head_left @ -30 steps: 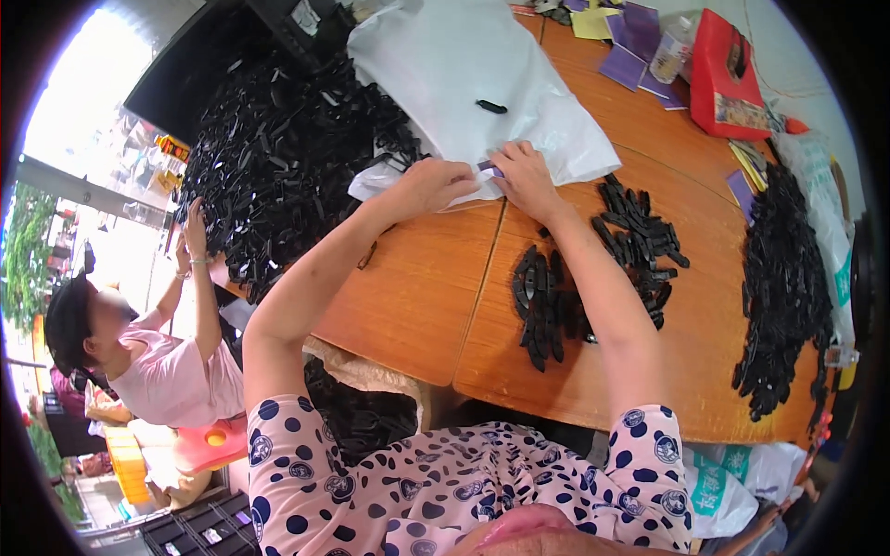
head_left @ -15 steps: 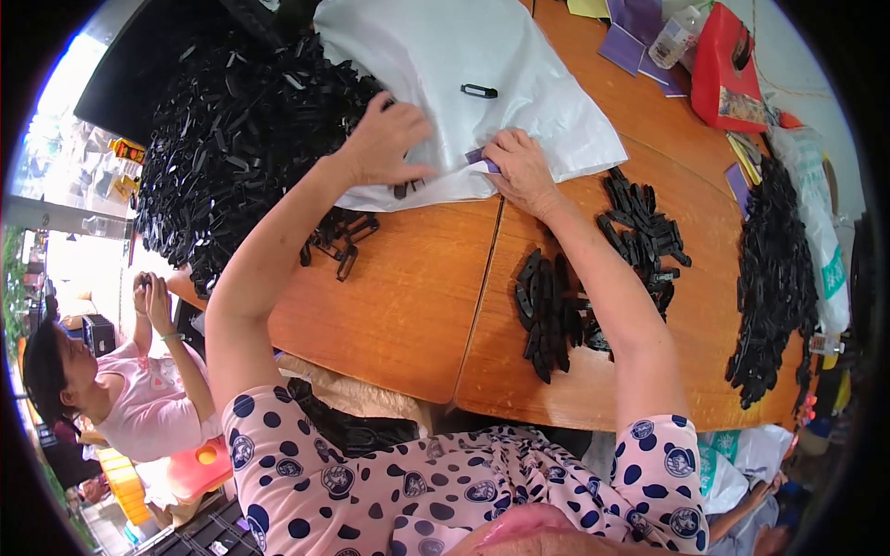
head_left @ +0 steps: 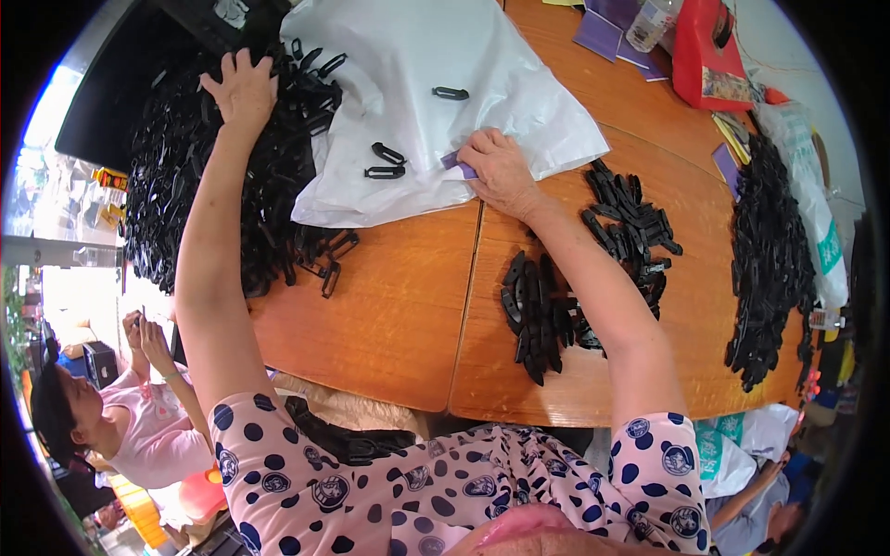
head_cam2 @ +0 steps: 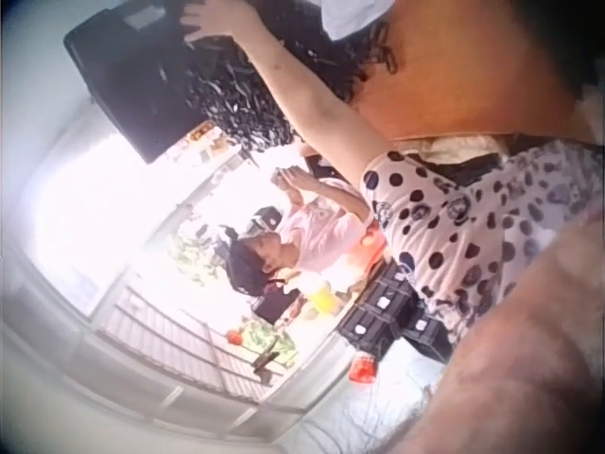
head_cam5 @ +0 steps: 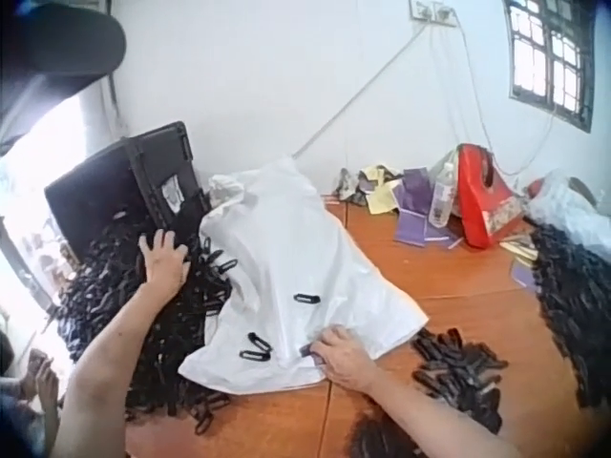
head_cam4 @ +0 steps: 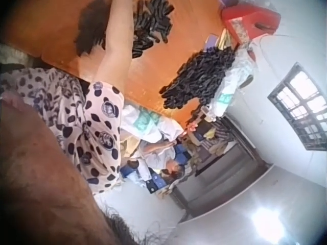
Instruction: The person sorts small black plastic components by hand on a wooden table.
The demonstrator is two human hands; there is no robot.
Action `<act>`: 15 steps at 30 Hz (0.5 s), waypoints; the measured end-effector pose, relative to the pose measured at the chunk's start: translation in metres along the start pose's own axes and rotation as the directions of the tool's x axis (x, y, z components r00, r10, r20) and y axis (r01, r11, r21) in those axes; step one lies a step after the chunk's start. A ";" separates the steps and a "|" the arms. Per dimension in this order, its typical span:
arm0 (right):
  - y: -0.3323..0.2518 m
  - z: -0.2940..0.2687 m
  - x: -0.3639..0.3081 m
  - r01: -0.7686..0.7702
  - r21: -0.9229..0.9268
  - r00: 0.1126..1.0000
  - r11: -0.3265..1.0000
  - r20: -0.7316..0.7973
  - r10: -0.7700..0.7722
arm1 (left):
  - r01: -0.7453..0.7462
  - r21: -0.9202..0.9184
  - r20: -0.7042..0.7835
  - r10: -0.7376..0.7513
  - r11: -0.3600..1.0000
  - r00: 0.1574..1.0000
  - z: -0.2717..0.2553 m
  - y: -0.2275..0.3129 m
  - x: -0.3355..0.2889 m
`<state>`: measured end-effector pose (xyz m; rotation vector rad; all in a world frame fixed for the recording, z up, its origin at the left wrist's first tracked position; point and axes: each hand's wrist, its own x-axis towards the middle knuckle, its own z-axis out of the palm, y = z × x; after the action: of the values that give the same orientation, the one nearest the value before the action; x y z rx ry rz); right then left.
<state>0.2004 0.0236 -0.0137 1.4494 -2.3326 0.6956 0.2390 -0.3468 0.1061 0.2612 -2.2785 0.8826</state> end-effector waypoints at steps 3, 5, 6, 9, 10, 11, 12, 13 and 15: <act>0.001 -0.001 0.000 -0.001 -0.006 1.000 1.000 -0.004 0.001 | -0.117 -0.493 0.021 0.146 0.862 0.989 -0.015 0.071 0.016; 0.004 -0.001 -0.002 0.003 -0.020 1.000 1.000 -0.004 -0.003 | -0.308 -0.725 -0.149 0.295 0.617 0.944 -0.029 0.144 0.017; 0.007 -0.001 -0.005 -0.011 -0.028 1.000 1.000 0.016 0.012 | -0.398 -0.679 -0.226 0.341 0.616 0.913 -0.042 0.178 0.013; -0.006 -0.003 0.004 -0.003 0.003 1.000 1.000 0.026 0.003 | -0.469 -0.594 -0.166 0.472 0.653 0.866 -0.028 0.201 0.012; -0.009 -0.003 0.007 -0.006 0.023 1.000 1.000 0.030 0.005 | -0.465 -0.560 -0.047 0.534 0.686 0.844 -0.019 0.196 0.015; -0.009 -0.002 0.008 0.004 0.022 1.000 1.000 0.028 -0.005 | -0.499 -0.559 -0.144 0.515 0.662 0.845 -0.009 0.187 0.017; -0.005 -0.003 0.005 -0.005 0.021 0.999 1.000 0.034 0.004 | -0.496 -0.561 -0.150 0.507 0.663 0.849 -0.007 0.179 0.021; -0.002 -0.003 0.002 -0.014 0.021 0.999 1.000 0.040 0.013 | -0.459 -0.566 -0.176 0.444 0.685 0.879 -0.004 0.169 0.026; -0.002 -0.005 0.001 -0.017 0.007 0.998 1.000 0.057 0.017 | -0.322 -0.540 -0.197 0.255 0.777 0.947 0.010 0.129 0.035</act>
<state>0.2013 0.0248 -0.0088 1.4722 -2.3902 0.6767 0.1555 -0.2547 0.0564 -0.4113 -2.3876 0.3036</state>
